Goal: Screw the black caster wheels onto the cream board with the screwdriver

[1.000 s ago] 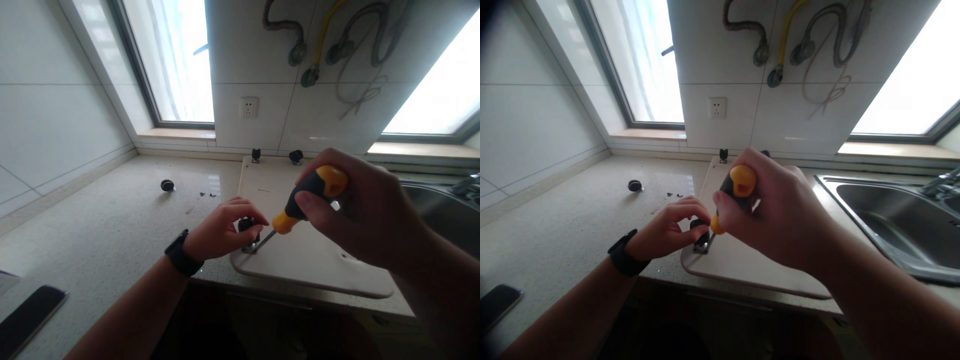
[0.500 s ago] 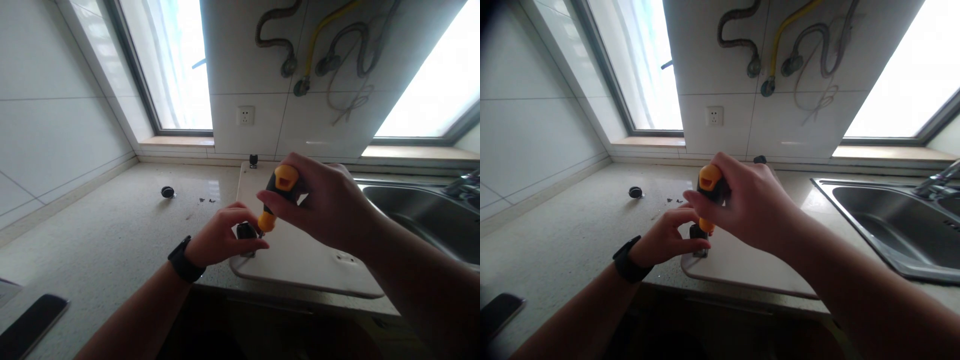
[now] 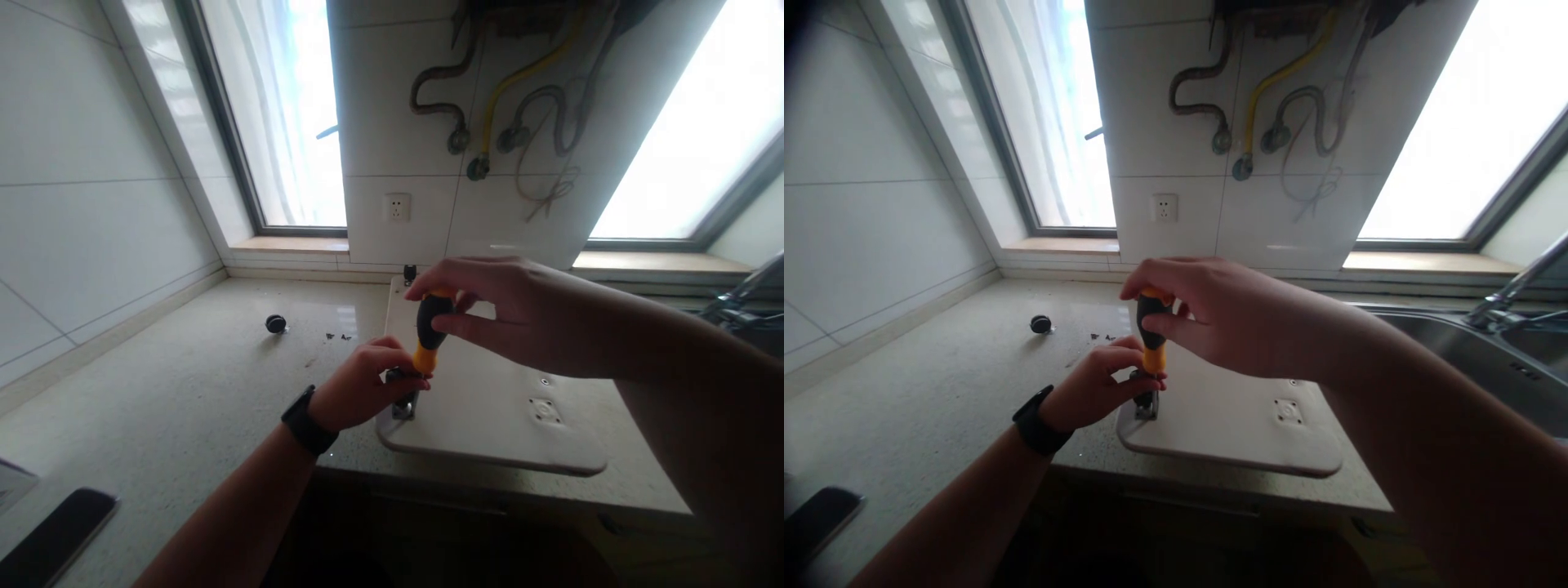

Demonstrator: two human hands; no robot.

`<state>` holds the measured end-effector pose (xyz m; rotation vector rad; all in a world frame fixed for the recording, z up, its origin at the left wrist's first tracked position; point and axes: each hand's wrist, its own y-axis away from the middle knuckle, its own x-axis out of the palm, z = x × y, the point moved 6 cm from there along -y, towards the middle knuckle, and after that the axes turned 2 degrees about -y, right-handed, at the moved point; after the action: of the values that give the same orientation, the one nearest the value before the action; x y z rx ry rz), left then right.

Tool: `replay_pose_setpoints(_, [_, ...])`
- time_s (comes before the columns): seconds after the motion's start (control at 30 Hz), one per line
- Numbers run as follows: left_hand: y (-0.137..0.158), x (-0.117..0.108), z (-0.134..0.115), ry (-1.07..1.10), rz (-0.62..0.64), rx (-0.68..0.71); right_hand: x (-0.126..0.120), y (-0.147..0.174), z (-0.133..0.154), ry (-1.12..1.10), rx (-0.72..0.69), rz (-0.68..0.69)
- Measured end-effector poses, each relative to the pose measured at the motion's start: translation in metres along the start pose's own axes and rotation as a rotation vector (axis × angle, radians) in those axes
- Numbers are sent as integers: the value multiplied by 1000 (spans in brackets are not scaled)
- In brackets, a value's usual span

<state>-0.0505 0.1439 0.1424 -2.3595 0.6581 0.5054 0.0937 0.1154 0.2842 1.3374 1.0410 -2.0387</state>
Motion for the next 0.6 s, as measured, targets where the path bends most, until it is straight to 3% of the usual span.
replay_pose_setpoints(0.2, [0, -1, -10, -98, -11, 31, 3, -9, 3, 182, 113, -137])
replay_pose_setpoints(0.33, [1, 0, 0, -46, -87, -74, 3, -9, 2, 263, 206, -171])
replay_pose_setpoints(0.53, [1, 0, -1, -43, -98, -45, 3, -3, 6, 71, -27, 29])
replay_pose_setpoints(0.6, [0, 0, -2, -51, -84, -38, 2, -2, 3, 44, -31, 69])
